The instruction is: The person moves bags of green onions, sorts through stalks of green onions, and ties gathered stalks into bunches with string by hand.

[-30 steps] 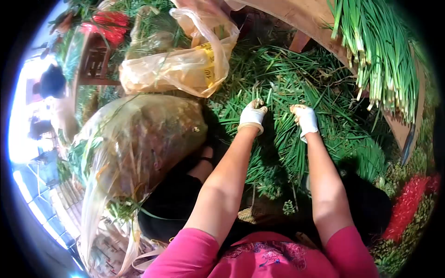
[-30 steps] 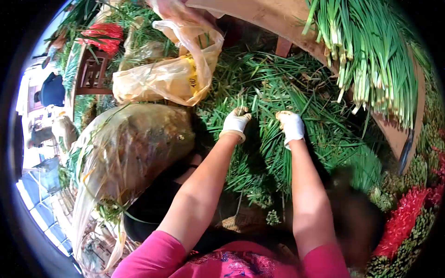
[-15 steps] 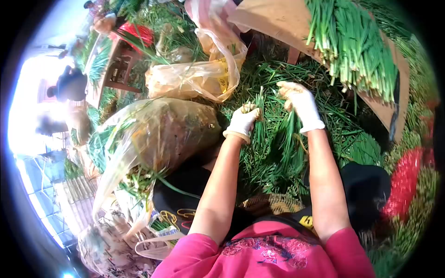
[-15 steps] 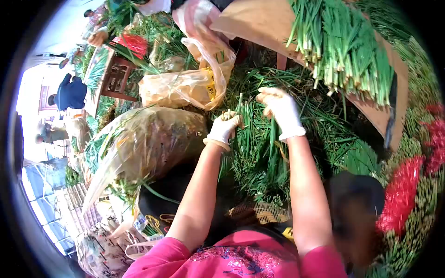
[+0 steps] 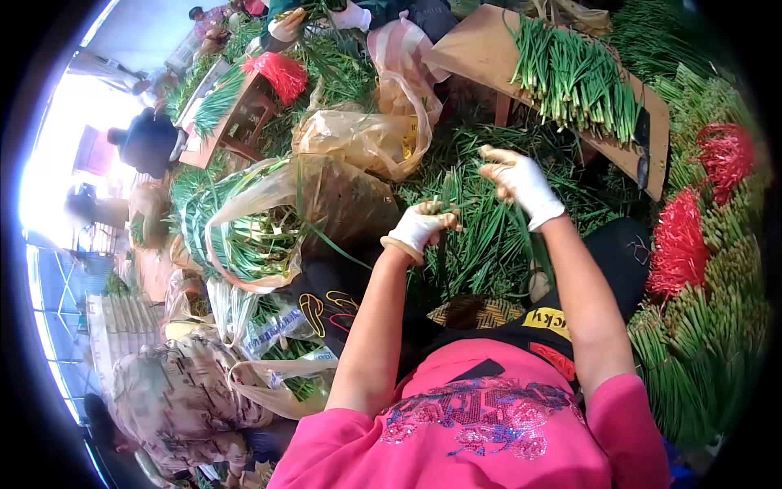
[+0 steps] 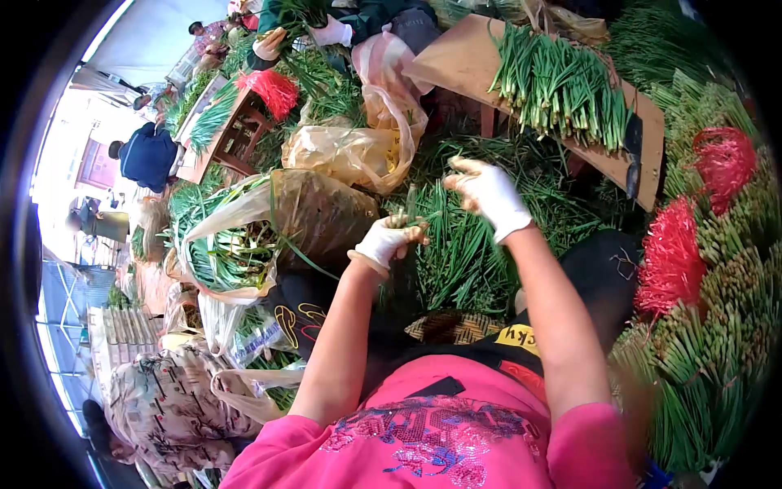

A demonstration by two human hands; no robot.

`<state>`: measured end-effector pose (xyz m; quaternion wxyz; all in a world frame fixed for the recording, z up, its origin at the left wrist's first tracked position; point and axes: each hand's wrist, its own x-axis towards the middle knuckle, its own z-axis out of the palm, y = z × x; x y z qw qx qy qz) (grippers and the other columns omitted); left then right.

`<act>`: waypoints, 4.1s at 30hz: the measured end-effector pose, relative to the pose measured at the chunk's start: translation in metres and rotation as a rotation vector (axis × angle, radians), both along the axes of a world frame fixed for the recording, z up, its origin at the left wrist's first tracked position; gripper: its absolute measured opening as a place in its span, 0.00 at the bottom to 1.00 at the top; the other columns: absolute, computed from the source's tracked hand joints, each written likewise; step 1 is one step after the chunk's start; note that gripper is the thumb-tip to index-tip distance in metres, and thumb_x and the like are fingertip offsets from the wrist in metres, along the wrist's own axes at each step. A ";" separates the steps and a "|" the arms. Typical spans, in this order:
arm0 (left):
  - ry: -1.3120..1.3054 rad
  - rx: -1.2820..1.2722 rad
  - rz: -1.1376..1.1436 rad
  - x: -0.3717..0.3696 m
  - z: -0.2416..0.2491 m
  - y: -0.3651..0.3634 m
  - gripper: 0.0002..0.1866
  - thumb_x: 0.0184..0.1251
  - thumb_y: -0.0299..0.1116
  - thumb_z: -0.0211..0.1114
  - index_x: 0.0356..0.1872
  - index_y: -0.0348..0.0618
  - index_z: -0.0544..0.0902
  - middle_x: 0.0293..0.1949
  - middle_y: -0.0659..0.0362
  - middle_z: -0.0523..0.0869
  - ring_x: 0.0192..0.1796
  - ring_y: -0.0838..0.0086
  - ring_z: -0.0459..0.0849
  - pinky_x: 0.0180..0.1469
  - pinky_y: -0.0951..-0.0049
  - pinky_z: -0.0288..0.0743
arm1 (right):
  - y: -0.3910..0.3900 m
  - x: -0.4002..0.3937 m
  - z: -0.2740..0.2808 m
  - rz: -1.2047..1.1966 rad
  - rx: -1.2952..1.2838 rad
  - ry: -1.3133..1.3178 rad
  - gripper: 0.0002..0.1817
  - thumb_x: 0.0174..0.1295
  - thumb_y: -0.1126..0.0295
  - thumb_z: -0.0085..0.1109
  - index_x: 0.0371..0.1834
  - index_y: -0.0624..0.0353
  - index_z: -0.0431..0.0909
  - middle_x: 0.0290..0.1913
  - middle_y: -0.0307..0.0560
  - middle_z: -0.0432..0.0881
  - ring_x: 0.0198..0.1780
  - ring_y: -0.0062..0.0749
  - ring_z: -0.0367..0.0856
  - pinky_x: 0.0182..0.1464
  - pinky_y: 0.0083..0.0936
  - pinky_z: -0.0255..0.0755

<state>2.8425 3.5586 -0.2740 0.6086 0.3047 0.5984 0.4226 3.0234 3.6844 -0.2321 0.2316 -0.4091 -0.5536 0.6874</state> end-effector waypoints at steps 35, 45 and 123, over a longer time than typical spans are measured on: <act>0.770 0.556 0.196 -0.012 -0.014 0.005 0.46 0.49 0.40 0.69 0.66 0.35 0.53 0.66 0.47 0.57 0.69 0.63 0.53 0.68 0.68 0.45 | 0.035 0.034 0.036 -0.171 0.565 0.342 0.12 0.63 0.67 0.49 0.30 0.63 0.78 0.31 0.48 0.82 0.34 0.30 0.79 0.44 0.25 0.71; 0.973 -0.279 -0.905 0.010 -0.041 -0.002 0.15 0.55 0.32 0.57 0.45 0.48 0.80 0.47 0.51 0.79 0.51 0.59 0.78 0.53 0.66 0.70 | 0.076 0.068 0.055 -0.583 0.330 0.641 0.11 0.59 0.61 0.57 0.28 0.59 0.74 0.31 0.45 0.78 0.33 0.28 0.73 0.40 0.23 0.67; 1.328 0.174 -0.452 -0.033 0.018 -0.030 0.18 0.46 0.34 0.61 0.42 0.49 0.81 0.48 0.53 0.79 0.54 0.61 0.75 0.55 0.66 0.69 | 0.034 0.050 0.076 -0.506 0.249 0.448 0.09 0.59 0.66 0.55 0.27 0.58 0.80 0.27 0.36 0.79 0.30 0.20 0.74 0.36 0.19 0.68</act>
